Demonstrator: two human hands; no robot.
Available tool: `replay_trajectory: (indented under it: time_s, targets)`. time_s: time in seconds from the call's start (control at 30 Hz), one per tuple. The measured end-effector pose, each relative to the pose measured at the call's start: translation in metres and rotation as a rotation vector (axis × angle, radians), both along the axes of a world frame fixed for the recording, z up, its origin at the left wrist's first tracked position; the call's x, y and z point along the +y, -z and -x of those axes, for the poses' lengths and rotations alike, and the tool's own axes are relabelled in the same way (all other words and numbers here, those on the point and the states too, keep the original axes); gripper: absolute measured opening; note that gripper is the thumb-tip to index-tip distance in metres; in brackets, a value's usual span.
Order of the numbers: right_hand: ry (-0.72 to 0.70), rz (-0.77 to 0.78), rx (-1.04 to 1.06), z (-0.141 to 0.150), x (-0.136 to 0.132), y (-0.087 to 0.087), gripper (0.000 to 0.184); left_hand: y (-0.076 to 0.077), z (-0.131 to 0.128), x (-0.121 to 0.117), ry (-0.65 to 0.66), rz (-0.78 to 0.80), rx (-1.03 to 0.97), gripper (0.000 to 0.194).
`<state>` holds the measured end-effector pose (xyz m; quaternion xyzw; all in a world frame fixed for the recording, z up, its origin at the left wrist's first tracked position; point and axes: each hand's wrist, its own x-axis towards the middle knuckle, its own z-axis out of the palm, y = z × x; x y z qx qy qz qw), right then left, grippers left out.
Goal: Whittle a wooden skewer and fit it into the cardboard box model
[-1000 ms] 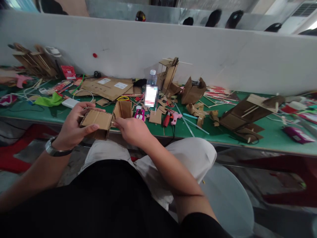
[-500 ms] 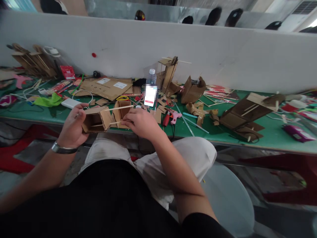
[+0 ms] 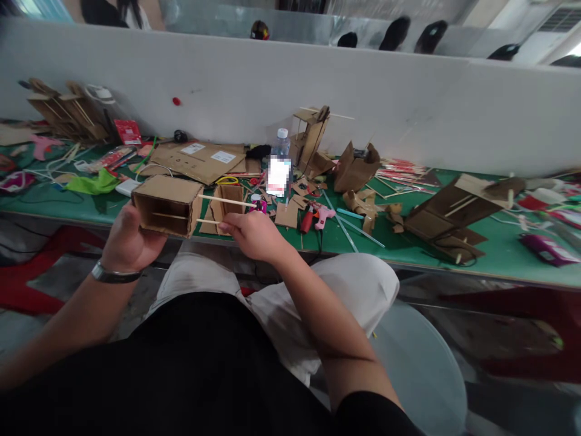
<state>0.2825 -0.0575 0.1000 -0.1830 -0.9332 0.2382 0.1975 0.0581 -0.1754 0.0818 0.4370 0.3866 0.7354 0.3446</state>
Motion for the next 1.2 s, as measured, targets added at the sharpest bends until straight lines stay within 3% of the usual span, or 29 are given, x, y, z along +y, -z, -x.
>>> replay_trajectory:
  time_s: [0.17, 0.43, 0.7, 0.93, 1.2]
  targets:
    - [-0.087, 0.124, -0.015, 0.005, -0.003, 0.001, 0.045, -0.003, 0.001, -0.002, 0.008, -0.041, 0.029, 0.068]
    - [0.148, 0.053, 0.04, 0.013, -0.025, 0.009, 0.035, 0.001, 0.006, -0.003, -0.076, 0.048, 0.1, 0.058]
    - [-0.056, 0.203, -0.024, 0.011, -0.012, 0.005, 0.049, -0.002, 0.004, -0.002, -0.069, 0.076, 0.283, 0.08]
    - [0.151, 0.117, 0.068, 0.014, -0.025, 0.01, 0.036, 0.004, 0.002, 0.005, -0.022, 0.006, 0.019, 0.057]
    - [-0.131, 0.331, 0.091, 0.017, -0.023, 0.007, 0.04, 0.006, -0.014, 0.002, 0.143, -0.075, -0.125, 0.06]
